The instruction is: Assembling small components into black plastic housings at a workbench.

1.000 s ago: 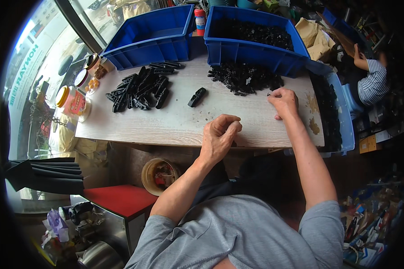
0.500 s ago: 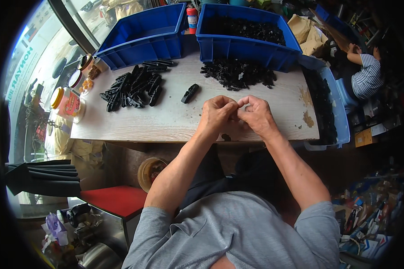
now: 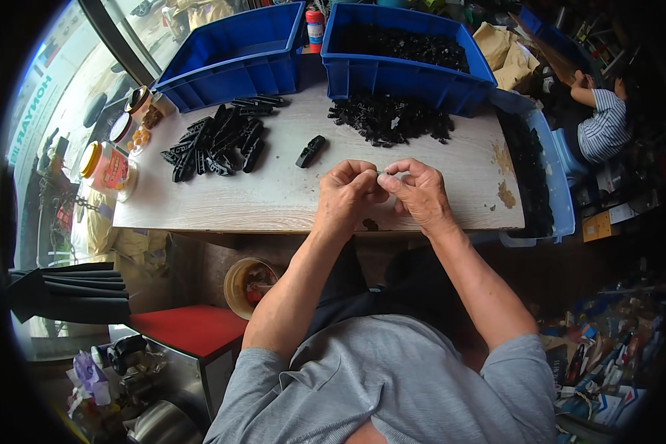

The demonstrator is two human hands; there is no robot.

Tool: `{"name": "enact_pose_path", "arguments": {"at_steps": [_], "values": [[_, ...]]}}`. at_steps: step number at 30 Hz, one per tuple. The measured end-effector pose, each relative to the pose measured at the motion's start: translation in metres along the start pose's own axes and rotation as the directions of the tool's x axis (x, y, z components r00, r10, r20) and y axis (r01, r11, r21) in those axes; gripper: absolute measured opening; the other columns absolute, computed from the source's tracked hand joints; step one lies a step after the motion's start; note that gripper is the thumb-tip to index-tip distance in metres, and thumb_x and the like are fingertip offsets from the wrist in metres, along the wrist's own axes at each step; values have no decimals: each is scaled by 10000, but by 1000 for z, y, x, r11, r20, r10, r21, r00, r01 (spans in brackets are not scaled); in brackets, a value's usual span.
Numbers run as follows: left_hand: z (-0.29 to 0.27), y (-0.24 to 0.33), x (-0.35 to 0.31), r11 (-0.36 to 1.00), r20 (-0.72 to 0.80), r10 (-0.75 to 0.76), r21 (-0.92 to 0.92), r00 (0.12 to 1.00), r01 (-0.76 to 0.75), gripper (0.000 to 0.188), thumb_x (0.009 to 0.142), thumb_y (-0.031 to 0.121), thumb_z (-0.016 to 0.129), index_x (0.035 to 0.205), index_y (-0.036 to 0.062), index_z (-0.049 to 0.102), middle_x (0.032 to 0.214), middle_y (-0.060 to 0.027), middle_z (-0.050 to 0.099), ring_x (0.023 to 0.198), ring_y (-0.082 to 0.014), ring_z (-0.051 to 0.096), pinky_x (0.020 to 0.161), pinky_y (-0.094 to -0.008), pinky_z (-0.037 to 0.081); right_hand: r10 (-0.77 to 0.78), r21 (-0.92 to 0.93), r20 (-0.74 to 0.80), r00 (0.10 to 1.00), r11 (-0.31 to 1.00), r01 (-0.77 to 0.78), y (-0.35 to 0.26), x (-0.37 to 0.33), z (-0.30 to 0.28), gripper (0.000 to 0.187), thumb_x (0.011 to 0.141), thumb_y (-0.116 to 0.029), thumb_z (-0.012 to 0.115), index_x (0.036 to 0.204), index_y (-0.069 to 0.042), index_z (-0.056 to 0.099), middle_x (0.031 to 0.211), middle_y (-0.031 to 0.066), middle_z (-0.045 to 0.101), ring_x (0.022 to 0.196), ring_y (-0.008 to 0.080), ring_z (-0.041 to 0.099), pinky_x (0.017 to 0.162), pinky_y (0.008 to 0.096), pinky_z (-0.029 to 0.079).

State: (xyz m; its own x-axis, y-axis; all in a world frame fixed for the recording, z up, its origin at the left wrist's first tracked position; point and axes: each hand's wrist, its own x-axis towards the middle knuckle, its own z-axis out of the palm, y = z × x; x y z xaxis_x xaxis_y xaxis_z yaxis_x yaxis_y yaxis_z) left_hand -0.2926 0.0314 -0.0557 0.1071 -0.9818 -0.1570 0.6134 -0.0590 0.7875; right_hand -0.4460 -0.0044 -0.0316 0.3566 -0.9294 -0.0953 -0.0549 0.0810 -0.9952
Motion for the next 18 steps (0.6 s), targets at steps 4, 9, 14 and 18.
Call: {"name": "enact_pose_path", "arguments": {"at_steps": [4, 9, 14, 18], "values": [[-11, 1, -7, 662, 58, 508, 613, 860, -432, 183, 885, 103, 662, 998, -33, 618, 851, -118, 668, 672, -193, 642, 606, -296, 536, -57, 128, 23, 998, 990, 54, 7, 1, -4, 165, 858, -161, 751, 940, -50, 659, 585, -7, 552, 459, 79, 478, 468, 248, 475], [-51, 38, 12, -120, 182, 869, 980, 461, -161, 246, 797, 137, 711, 1026, 59, 666, 1104, -111, 645, 1075, -317, 551, 883, -448, 456, -43, 147, -4, 999, 988, 43, 6, 3, -2, 160, 873, -177, 728, 934, -49, 653, 559, 3, 521, 473, 113, 531, 493, 289, 522], [-64, 39, 20, -258, 272, 687, 958, 673, -123, 173, 817, 155, 698, 966, 70, 669, 991, -95, 664, 954, -313, 589, 805, -426, 466, -23, 212, -44, 999, 977, 32, 6, 3, 5, 143, 883, -184, 712, 936, -66, 651, 564, 8, 529, 517, 141, 588, 540, 325, 569], [-47, 28, 1, 322, 101, 593, 880, 799, -351, 187, 850, 129, 700, 1007, 37, 659, 848, -91, 681, 722, -234, 646, 649, -335, 497, -8, 306, -45, 999, 952, 22, 7, 3, 6, 116, 896, -184, 696, 939, -86, 653, 594, 11, 544, 577, 146, 611, 603, 363, 597]]}}
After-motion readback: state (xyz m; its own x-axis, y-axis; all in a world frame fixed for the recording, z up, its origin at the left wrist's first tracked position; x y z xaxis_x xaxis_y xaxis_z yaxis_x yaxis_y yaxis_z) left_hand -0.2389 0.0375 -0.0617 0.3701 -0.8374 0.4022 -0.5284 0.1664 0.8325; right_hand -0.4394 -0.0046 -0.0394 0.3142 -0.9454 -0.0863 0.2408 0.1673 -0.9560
